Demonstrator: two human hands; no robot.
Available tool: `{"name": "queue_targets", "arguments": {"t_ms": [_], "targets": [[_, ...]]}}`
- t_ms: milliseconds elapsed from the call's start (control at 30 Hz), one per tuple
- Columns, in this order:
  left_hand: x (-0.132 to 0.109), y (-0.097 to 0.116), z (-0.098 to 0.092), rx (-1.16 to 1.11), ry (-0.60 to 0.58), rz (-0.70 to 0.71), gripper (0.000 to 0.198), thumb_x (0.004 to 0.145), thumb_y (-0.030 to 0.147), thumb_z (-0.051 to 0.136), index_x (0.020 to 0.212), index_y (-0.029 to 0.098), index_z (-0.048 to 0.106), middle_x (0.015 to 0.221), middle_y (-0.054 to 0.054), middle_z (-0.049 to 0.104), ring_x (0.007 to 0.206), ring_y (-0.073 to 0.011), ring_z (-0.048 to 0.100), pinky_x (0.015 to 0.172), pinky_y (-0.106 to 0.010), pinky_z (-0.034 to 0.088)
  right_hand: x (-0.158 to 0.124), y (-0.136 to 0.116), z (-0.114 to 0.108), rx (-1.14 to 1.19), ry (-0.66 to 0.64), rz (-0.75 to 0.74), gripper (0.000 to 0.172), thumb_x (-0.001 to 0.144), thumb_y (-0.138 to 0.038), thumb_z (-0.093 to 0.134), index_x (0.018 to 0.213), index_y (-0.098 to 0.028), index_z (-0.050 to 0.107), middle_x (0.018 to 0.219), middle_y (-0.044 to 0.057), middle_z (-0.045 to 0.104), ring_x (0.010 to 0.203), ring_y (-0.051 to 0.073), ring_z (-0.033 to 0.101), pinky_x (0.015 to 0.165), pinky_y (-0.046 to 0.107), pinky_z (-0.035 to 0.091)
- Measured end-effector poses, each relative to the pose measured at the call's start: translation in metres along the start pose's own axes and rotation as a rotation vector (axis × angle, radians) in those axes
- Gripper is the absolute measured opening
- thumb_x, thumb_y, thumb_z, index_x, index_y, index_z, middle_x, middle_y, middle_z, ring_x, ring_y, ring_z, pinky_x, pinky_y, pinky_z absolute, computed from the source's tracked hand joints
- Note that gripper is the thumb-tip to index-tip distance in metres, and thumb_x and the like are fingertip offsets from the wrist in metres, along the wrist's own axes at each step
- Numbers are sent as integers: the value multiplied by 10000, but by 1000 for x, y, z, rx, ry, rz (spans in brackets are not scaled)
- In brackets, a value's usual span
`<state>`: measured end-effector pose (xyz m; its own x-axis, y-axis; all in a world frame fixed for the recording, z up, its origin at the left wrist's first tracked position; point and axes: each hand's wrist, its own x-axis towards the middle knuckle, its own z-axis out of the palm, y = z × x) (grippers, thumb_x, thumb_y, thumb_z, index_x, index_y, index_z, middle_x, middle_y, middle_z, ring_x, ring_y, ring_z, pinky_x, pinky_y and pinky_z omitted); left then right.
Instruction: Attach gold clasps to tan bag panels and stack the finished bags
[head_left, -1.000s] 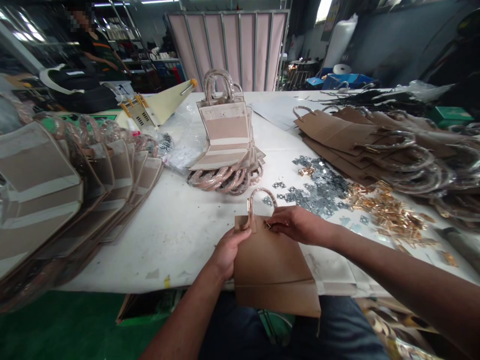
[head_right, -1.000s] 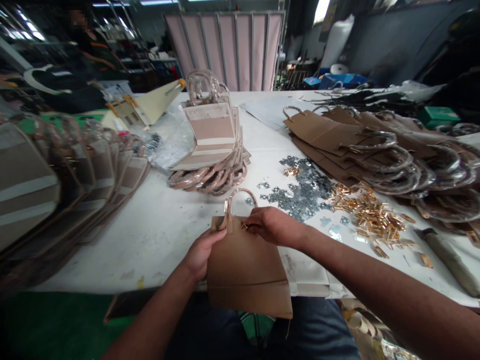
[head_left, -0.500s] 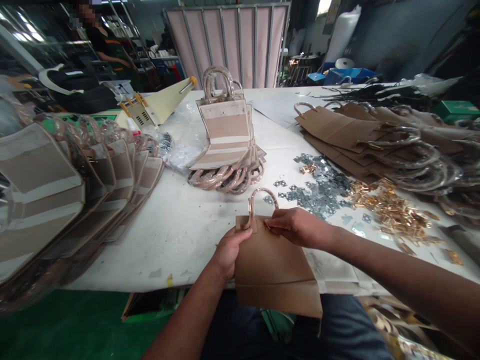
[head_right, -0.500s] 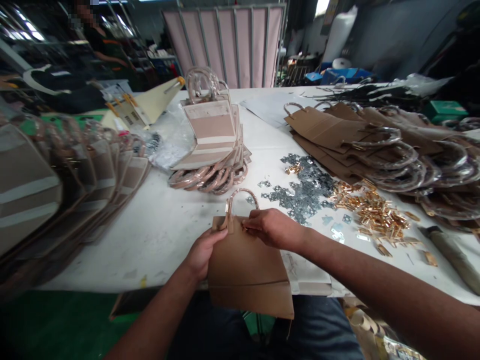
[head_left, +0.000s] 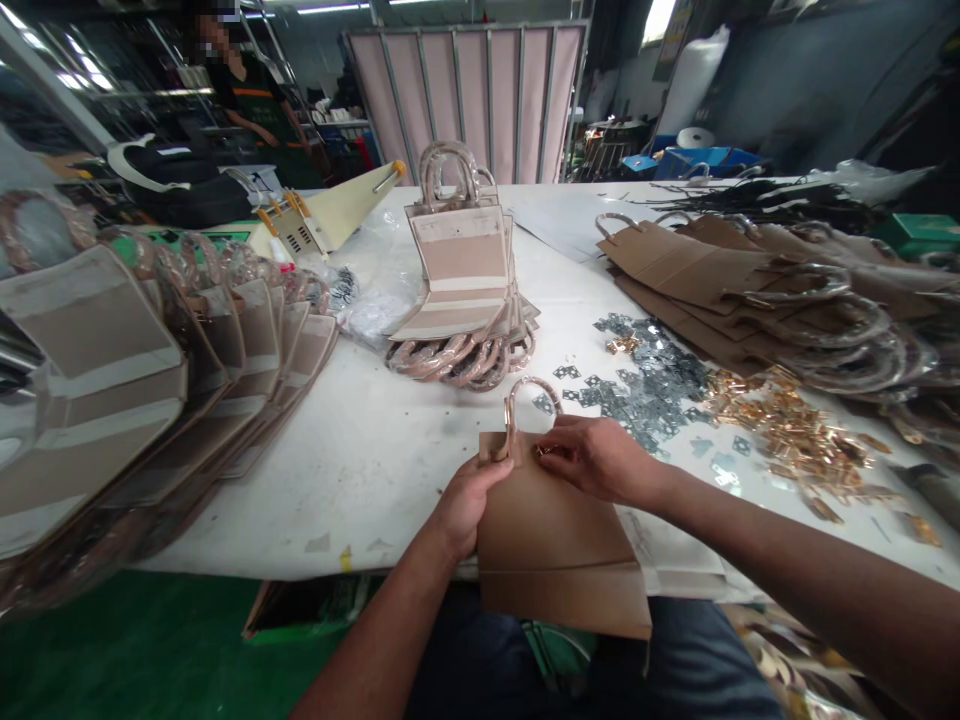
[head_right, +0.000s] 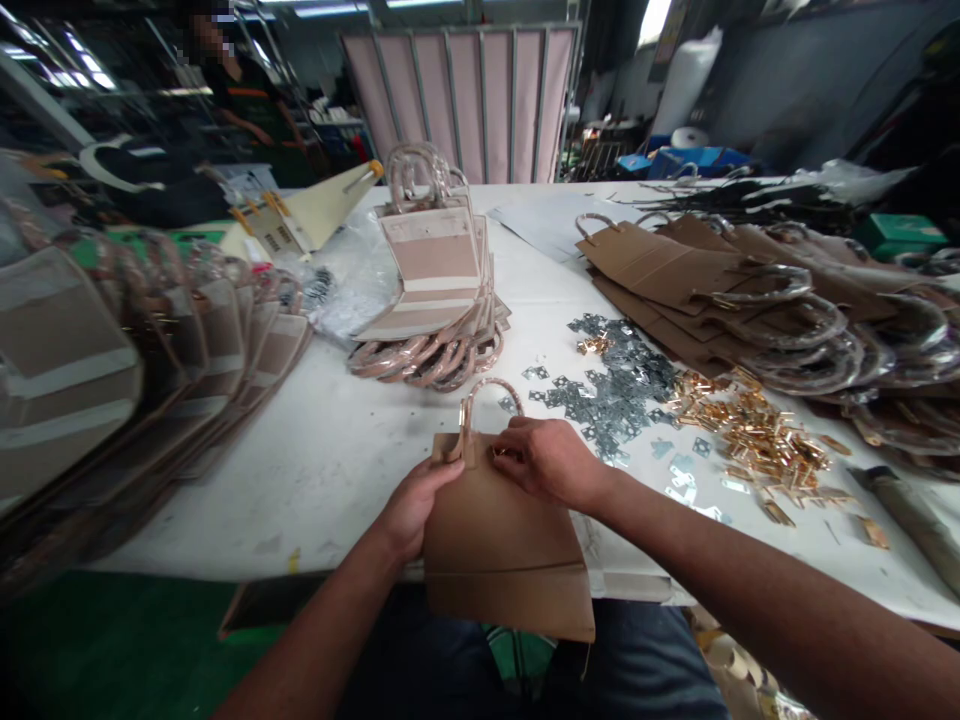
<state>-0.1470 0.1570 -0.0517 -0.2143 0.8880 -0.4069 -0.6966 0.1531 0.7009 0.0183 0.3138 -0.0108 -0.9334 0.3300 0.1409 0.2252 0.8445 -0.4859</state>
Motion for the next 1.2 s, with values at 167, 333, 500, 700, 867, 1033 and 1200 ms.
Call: {"name": "queue_targets", "arguments": {"t_ms": [167, 333, 500, 700, 867, 1033, 1200], "targets": [[0, -1, -3, 15, -4, 6, 411, 772, 288, 833, 1123, 93, 748, 936, -150, 803, 854, -320, 776, 812, -399, 590, 1, -9, 8, -150, 29, 42, 129, 944, -219, 660, 834, -213, 727, 840, 12, 669, 683, 138, 599, 599, 264, 307], [-2, -1, 1, 15, 16, 14, 415, 751, 281, 837, 1108, 88, 749, 922, -148, 804, 837, -318, 775, 818, -405, 589, -1, -11, 6, -199, -62, 7, 194, 989, -209, 618, 805, -200, 678, 848, 16, 638, 682, 136, 581, 621, 269, 320], [-4, -2, 1, 23, -1, 25, 394, 767, 277, 826, 1109, 95, 751, 932, -146, 806, 865, -316, 775, 801, -382, 587, 0, -12, -7, -133, -146, -73, 246, 1029, -185, 551, 815, -191, 671, 868, 32, 638, 713, 142, 602, 653, 253, 376], [-2, -3, -2, 21, -18, 32, 336, 799, 267, 800, 1087, 99, 758, 915, -135, 807, 766, -270, 767, 744, -339, 576, 8, -25, -7, -375, -215, -11, 223, 1004, -180, 584, 817, -189, 705, 871, 50, 676, 698, 163, 625, 602, 281, 331], [0, -2, -3, 33, -19, 35, 301, 785, 239, 786, 1048, 95, 757, 913, -140, 807, 737, -268, 762, 740, -344, 575, 10, -37, 0, -528, -265, 42, 202, 993, -138, 540, 962, -177, 735, 949, 82, 710, 731, 197, 666, 588, 286, 338], [-1, -4, -3, 28, -31, 19, 366, 762, 254, 800, 1087, 92, 751, 944, -149, 805, 788, -286, 768, 779, -372, 584, 8, -30, -11, -410, -264, 30, 195, 1018, -165, 548, 924, -181, 718, 960, 66, 688, 773, 184, 670, 648, 264, 405], [-1, -5, -4, 38, -39, 29, 363, 742, 266, 821, 1056, 96, 759, 946, -146, 805, 800, -289, 770, 765, -358, 574, 11, -17, -30, -251, -354, -123, 173, 1016, -124, 569, 948, -182, 717, 964, 52, 673, 830, 160, 660, 723, 231, 438]]}}
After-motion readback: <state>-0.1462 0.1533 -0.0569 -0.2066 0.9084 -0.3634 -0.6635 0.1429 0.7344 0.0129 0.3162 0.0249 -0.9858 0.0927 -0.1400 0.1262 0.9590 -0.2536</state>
